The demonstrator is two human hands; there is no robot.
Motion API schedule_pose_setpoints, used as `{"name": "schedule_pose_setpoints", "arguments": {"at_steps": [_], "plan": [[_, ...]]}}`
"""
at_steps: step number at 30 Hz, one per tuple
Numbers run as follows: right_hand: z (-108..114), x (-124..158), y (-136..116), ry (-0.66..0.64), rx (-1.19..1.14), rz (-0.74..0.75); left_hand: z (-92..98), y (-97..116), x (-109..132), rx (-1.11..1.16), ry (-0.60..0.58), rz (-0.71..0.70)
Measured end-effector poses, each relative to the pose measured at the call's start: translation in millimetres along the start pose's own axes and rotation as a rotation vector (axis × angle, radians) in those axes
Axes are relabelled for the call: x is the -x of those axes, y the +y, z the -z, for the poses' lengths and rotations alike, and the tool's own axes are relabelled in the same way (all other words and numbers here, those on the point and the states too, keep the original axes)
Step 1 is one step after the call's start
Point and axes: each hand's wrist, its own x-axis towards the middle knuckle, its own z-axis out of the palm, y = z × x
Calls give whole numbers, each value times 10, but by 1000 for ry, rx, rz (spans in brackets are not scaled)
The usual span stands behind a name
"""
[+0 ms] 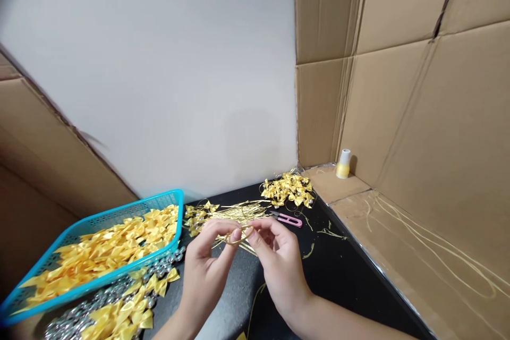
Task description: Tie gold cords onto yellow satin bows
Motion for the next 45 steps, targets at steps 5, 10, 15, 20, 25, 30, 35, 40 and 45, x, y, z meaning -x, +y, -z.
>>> {"name": "schedule_pose_setpoints", "arguments": {"at_steps": [5, 10, 15, 20, 25, 30, 35, 40, 45], "plan": [[41, 1, 33, -18, 108, 78, -4, -12, -3, -12, -23, -7], [52, 2, 41, -28, 168, 151, -4, -17, 7, -12, -19, -8], [69, 2, 20, -47, 268, 298, 0, -6, 11, -17, -26, -56], [61, -12, -22, -44, 239, 274, -8, -6, 19, -15, -6, -66], [23, -8, -16, -38, 45, 70, -23, -11, 32, -19, 26, -62], [-4, -10, -43, -17, -48, -28, -35, -12, 31, -12, 34, -63], [-9, -6, -61, -11, -58, -37, -33, -19, 34, -11, 36, -57], [2, -25, -44, 2, -53, -54, -24, -22, 37, -16, 37, -61], [23, -71, -93, -65, 20, -82, -13, -5, 19, -43, 11, -56]]}}
